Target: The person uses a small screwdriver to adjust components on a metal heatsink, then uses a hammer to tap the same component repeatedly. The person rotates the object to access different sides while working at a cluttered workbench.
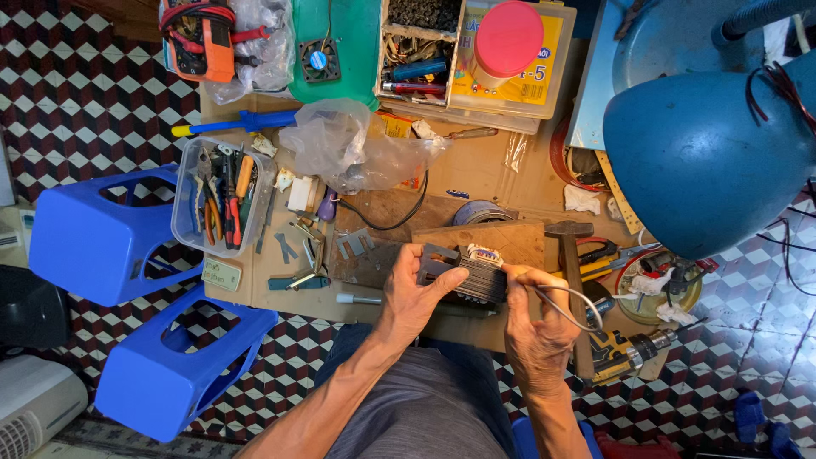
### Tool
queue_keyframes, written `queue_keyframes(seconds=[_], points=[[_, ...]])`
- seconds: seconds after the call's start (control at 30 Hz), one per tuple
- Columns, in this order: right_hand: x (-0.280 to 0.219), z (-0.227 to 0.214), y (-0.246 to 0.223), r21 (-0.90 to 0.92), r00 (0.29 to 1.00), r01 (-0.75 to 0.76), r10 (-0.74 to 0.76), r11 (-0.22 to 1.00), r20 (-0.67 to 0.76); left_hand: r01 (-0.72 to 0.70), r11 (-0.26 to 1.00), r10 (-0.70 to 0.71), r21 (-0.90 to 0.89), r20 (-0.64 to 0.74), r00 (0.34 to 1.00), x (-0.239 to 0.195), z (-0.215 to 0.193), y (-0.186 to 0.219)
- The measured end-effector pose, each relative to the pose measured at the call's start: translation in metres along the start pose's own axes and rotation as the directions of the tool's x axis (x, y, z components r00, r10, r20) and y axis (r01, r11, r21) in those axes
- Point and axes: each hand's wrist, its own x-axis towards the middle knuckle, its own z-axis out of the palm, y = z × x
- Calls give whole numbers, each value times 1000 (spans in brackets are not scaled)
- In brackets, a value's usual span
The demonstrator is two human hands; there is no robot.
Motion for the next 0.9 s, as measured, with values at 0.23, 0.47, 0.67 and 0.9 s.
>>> queue_keyframes(seconds=[0.23,0.47,0.67,0.9], points=[[9,0,-25,-28,999,32,-33,999,-18,-25,997,25,-77,1,1000,1,1,-6],[23,-34,-42,153,984,-176,170,972,51,-10,998,10,-69,10,1000,3,-1,-5],[53,-73,-56,-121,942,-243,264,962,206,-10,999,11,-47,22,1000,4,0,-6],[106,-79,-65,-649,669,15,475,761,572,-28,996,33,-79,57,998,5,-1,-1]])
